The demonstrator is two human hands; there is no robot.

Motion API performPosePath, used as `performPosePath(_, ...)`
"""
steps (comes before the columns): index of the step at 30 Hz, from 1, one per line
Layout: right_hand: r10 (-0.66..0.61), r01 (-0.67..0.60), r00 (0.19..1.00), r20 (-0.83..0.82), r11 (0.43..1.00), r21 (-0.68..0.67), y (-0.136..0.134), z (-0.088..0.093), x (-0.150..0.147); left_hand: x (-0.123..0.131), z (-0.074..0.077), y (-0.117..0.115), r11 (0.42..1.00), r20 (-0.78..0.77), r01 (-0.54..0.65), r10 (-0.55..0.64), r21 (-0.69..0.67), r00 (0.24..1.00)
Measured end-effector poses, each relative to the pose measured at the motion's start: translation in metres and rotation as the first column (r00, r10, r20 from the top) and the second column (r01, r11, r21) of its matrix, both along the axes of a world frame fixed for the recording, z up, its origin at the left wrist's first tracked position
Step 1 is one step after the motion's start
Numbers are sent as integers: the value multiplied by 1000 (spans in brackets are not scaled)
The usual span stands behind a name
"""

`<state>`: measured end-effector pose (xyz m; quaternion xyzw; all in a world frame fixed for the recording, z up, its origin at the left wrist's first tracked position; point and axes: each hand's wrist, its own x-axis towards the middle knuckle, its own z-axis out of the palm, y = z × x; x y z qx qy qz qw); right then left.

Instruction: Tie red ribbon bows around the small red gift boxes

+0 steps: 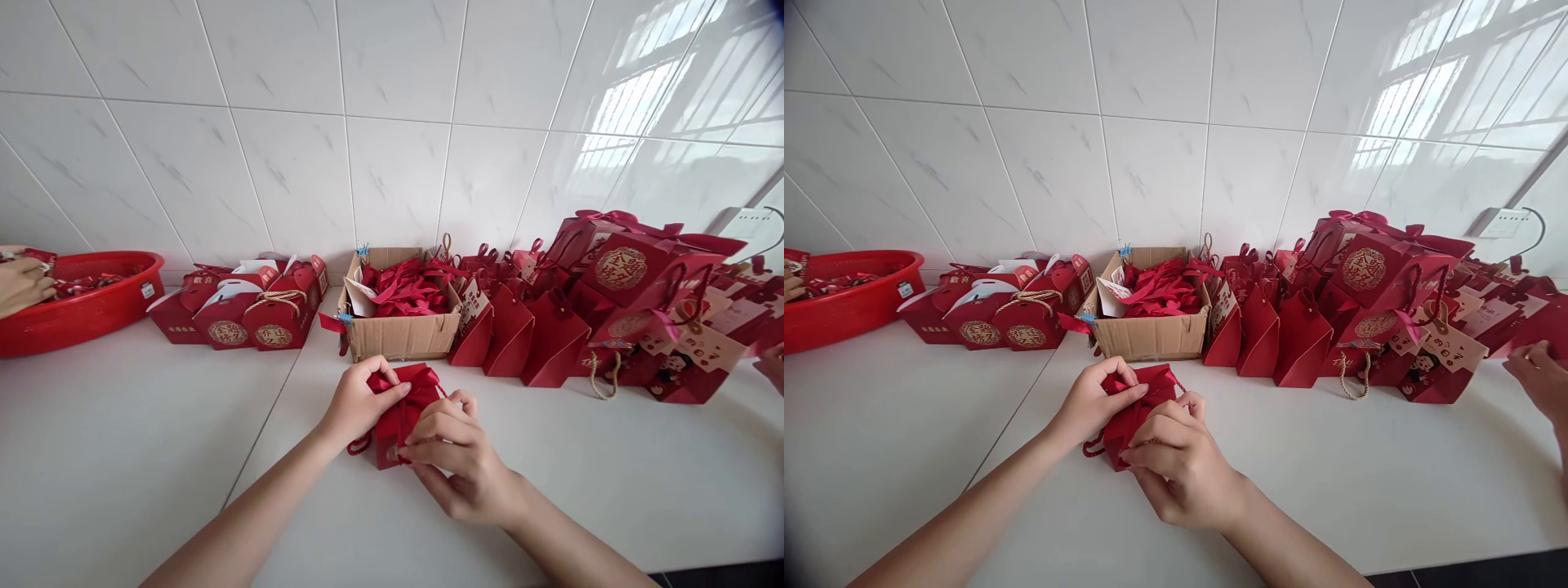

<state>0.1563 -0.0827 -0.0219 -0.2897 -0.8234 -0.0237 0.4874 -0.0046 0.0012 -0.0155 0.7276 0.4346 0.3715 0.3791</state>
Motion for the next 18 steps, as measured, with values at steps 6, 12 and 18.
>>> performPosePath(6,1,-1,1000,5,1000,1,-3,0,0,0,1,0,1000,-12,-4,4,4,1000)
performPosePath(12,6,-6,1000,13,1000,0,-2,-2,0,0,1,0,1000,-5,2,-2,18,1000)
performPosePath(18,15,-24,996,-88,994,-102,0,5,17,0,4,1,998,38,36,-34,-53,999)
